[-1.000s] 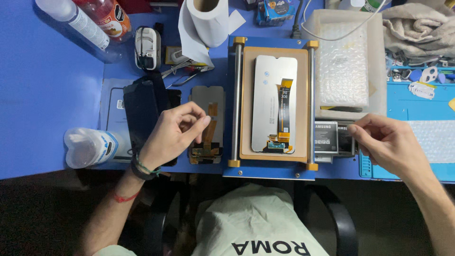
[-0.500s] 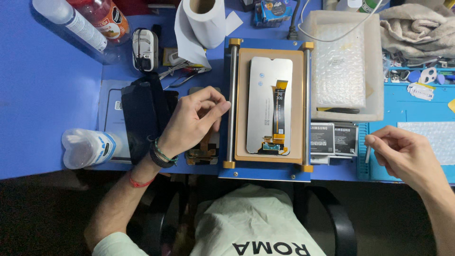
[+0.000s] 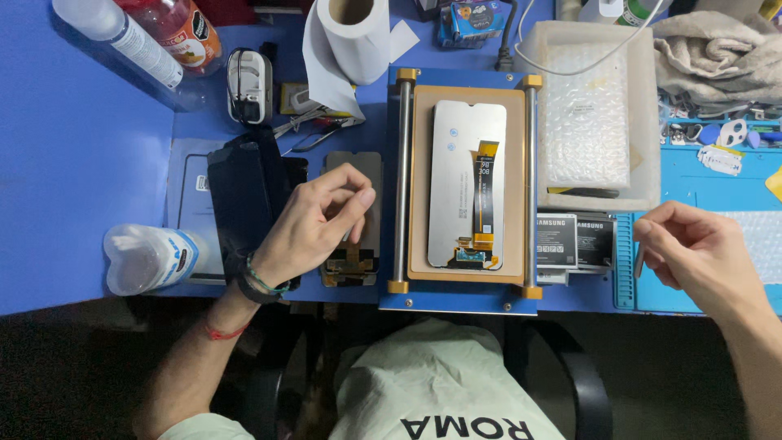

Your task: The person uses a small metal tool to carefully scrape and clean the edges of a smartphone screen assembly held in a blue and gold fixture. The person repeatedly lifts and lowers the tool while working along the perimeter of the screen. The person then picks up a thin transparent film and positions it over the screen assembly.

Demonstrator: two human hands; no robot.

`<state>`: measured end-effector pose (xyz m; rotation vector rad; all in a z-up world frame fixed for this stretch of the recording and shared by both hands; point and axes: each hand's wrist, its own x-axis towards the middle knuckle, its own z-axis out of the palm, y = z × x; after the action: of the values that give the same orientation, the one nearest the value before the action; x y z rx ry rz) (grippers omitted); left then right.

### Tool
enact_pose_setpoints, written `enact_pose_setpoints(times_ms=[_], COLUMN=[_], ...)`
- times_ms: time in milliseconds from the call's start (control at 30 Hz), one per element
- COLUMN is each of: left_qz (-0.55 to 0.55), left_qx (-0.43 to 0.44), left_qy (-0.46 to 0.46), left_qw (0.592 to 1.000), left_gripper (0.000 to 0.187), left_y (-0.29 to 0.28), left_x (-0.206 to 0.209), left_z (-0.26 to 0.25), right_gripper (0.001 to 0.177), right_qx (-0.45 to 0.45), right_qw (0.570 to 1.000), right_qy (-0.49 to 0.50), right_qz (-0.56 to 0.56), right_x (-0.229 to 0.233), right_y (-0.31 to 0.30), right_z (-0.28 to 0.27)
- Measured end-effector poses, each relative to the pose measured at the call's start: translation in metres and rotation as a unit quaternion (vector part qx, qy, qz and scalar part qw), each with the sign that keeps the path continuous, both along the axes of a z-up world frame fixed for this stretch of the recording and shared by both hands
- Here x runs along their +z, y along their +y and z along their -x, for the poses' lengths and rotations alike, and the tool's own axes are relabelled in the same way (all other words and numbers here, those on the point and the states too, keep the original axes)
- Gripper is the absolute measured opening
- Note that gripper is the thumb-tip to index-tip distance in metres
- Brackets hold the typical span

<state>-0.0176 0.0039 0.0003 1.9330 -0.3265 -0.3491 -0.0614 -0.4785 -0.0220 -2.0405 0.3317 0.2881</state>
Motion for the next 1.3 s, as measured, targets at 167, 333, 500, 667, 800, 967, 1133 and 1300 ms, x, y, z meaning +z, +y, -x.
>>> enact_pose_setpoints(times_ms=[167, 333, 500, 667, 800, 967, 1133, 1300], left_qz=[-0.008, -0.006, -0.02, -0.037, -0.049, -0.028, -0.015, 0.003], left_qx=[0.026, 0.061, 0.107, 0.139, 0.155, 0.158, 0.164, 0.148], left_qy=[0.023, 0.046, 0.048, 0.064, 0.052, 0.03, 0.028, 0.025], left_qw=[0.999, 0.997, 0.993, 0.988, 0.985, 0.987, 0.986, 0.989], left_gripper=[0.021, 0.019, 0.02, 0.019, 0.021, 0.021, 0.023, 0.021], left_y=[0.024, 0.052, 0.077, 0.096, 0.105, 0.106, 0.098, 0.088], left_x=[-0.01, -0.019, -0.024, -0.028, -0.027, -0.031, -0.029, -0.028], left_z=[0.011, 0.026, 0.041, 0.051, 0.054, 0.05, 0.049, 0.045], right_gripper=[0.029, 0.029, 0.031, 0.028, 0.025, 0.025, 0.028, 0.028], right_qx=[0.046, 0.078, 0.139, 0.13, 0.141, 0.141, 0.165, 0.178], right_qw=[0.999, 0.997, 0.989, 0.989, 0.987, 0.989, 0.986, 0.984], right_qy=[-0.028, -0.024, -0.028, -0.003, -0.01, -0.008, -0.014, -0.011], right_qz=[-0.008, -0.015, -0.033, -0.064, -0.073, -0.052, -0.029, -0.02], right_x=[0.014, 0.02, 0.025, 0.028, 0.028, 0.033, 0.039, 0.036], right_y=[0.03, 0.06, 0.087, 0.106, 0.114, 0.117, 0.114, 0.102], right_z=[-0.016, -0.033, -0.045, -0.051, -0.053, -0.049, -0.046, -0.04])
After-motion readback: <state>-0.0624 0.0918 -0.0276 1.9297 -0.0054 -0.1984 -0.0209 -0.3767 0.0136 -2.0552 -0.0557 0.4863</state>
